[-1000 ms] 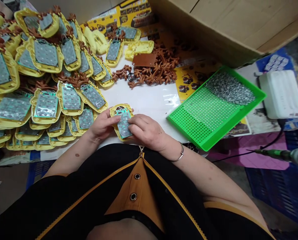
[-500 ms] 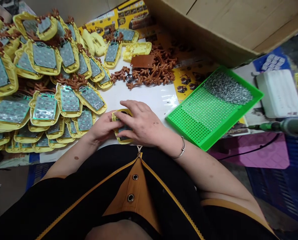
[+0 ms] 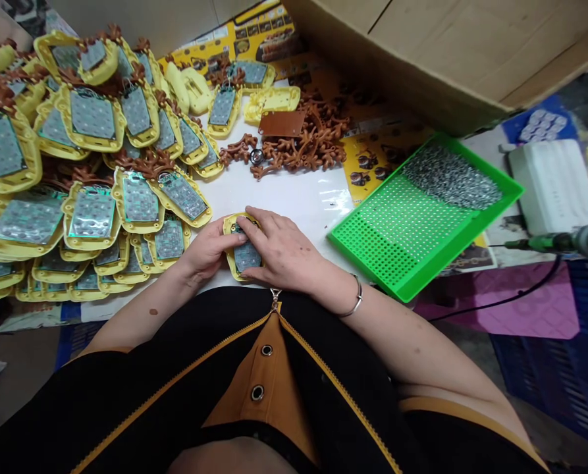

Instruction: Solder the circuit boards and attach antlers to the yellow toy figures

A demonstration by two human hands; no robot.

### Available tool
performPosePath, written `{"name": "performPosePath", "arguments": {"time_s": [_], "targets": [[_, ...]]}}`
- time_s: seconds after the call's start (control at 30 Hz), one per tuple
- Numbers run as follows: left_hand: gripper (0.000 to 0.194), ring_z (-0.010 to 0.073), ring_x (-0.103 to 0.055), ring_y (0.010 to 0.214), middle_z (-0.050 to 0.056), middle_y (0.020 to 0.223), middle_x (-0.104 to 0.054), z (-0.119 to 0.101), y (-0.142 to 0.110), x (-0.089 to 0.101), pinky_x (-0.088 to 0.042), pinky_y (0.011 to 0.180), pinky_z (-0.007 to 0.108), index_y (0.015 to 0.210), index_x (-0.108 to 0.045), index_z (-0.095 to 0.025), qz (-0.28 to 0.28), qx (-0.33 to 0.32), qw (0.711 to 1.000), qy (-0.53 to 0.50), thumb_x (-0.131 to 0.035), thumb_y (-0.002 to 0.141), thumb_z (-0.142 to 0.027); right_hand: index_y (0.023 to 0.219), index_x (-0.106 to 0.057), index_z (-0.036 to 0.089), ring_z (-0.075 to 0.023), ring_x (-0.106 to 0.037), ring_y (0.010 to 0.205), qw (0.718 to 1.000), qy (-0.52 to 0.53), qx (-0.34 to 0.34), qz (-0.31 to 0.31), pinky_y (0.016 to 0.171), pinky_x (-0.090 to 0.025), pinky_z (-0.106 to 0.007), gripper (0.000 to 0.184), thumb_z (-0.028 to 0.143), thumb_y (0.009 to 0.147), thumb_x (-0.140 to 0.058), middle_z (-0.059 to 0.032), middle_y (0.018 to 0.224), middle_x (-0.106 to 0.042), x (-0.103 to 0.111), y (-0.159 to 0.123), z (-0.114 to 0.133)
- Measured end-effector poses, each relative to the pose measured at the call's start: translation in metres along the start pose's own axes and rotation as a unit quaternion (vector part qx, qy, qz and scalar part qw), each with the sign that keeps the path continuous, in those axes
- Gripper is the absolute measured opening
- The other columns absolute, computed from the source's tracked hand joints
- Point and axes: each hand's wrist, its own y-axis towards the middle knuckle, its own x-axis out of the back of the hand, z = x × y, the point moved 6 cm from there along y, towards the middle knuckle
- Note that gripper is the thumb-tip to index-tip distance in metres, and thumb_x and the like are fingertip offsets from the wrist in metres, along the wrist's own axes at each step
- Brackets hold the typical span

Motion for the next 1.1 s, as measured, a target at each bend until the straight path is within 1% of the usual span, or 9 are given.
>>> {"name": "performPosePath", "arguments": {"time_s": [0.2,0.33,0.47,0.57,0.63,0.73,0.8,0.93,1.1], "targets": [[0.039,0.0231,-0.069,0.092,0.004,0.093,-0.073,0.007,-0.003,-0.003,-0.054,0.086,0.035,0.099,-0.071,-0.016,0.009,0.012,0.998,-0.057,-0.085,0.063,-0.024,0.158,-0.031,0.014,-0.0416,-0.049,0.138,0.999,0.005,0.010,-0.032,0.107,-0.050,-0.065,0.092,0.047,0.085,-0.077,-0.0289,0.154,-0.043,-0.001,-0.001,0.002],[0.052,0.0202,-0.069,0.094,0.001,0.097,-0.072,0.012,-0.007,-0.005,-0.054,0.091,0.033,0.105,-0.068,-0.021,0.017,0.030,0.994,-0.104,-0.090,0.059,-0.014,0.156,-0.034,0.011,-0.0414,-0.051,0.136,0.999,-0.002,0.012,-0.047,0.107,-0.051,-0.062,0.092,0.046,0.083,-0.078,-0.0290,0.151,-0.046,-0.001,-0.002,0.006],[0.062,0.0205,-0.068,0.099,0.002,0.103,-0.072,0.016,-0.006,-0.004,-0.053,0.094,0.034,0.111,-0.066,-0.022,0.012,0.028,0.995,-0.094,-0.092,0.056,-0.012,0.156,-0.035,0.013,-0.0419,-0.049,0.138,0.999,0.015,-0.007,-0.047,0.108,-0.049,-0.065,0.088,0.044,0.085,-0.076,-0.0281,0.153,-0.044,-0.004,-0.004,0.004],[0.057,0.0215,-0.068,0.095,0.002,0.097,-0.071,0.018,-0.004,-0.004,-0.053,0.092,0.036,0.107,-0.066,-0.019,0.005,0.036,0.997,-0.065,-0.091,0.057,-0.015,0.156,-0.038,0.015,-0.0430,-0.048,0.138,0.998,0.051,-0.037,-0.021,0.109,-0.049,-0.066,0.091,0.052,0.083,-0.077,-0.0274,0.154,-0.042,-0.008,-0.004,-0.009],[0.051,0.0209,-0.068,0.089,0.002,0.091,-0.070,0.018,-0.002,-0.006,-0.054,0.086,0.035,0.103,-0.067,-0.017,0.006,0.046,0.998,-0.043,-0.090,0.058,-0.017,0.154,-0.042,0.017,-0.0407,-0.049,0.139,0.994,0.102,-0.040,-0.005,0.111,-0.049,-0.063,0.086,0.056,0.085,-0.074,-0.0245,0.152,-0.044,-0.009,-0.004,-0.017],[0.049,0.0205,-0.068,0.085,0.003,0.090,-0.070,0.017,0.001,-0.008,-0.054,0.080,0.033,0.102,-0.067,-0.016,0.015,0.051,0.998,-0.033,-0.089,0.058,-0.018,0.150,-0.049,0.022,-0.0352,-0.051,0.137,0.988,0.148,-0.039,-0.011,0.114,-0.048,-0.059,0.063,0.047,0.095,-0.064,-0.0194,0.147,-0.049,-0.007,-0.004,-0.027],[0.049,0.0194,-0.067,0.082,0.003,0.090,-0.071,0.016,0.003,-0.009,-0.053,0.077,0.032,0.101,-0.068,-0.016,0.018,0.050,0.998,-0.038,-0.088,0.057,-0.016,0.148,-0.052,0.022,-0.0340,-0.053,0.135,0.989,0.141,-0.049,-0.024,0.115,-0.047,-0.058,0.055,0.040,0.097,-0.061,-0.0189,0.146,-0.051,-0.006,-0.004,-0.030],[0.046,0.0163,-0.065,0.075,0.001,0.084,-0.069,0.016,0.004,-0.008,-0.052,0.073,0.030,0.097,-0.067,-0.015,0.020,0.056,0.997,-0.051,-0.088,0.056,-0.013,0.147,-0.053,0.022,-0.0340,-0.053,0.134,0.989,0.132,-0.064,-0.031,0.113,-0.049,-0.058,0.055,0.037,0.095,-0.063,-0.0186,0.145,-0.051,-0.008,-0.004,-0.028],[0.047,0.0163,-0.065,0.075,0.001,0.084,-0.068,0.015,0.005,-0.008,-0.052,0.074,0.031,0.099,-0.067,-0.015,0.034,0.060,0.996,-0.052,-0.087,0.057,-0.012,0.147,-0.053,0.024,-0.0345,-0.052,0.134,0.988,0.133,-0.074,-0.038,0.113,-0.048,-0.058,0.056,0.039,0.094,-0.063,-0.0171,0.144,-0.051,-0.011,-0.005,-0.028]]}}
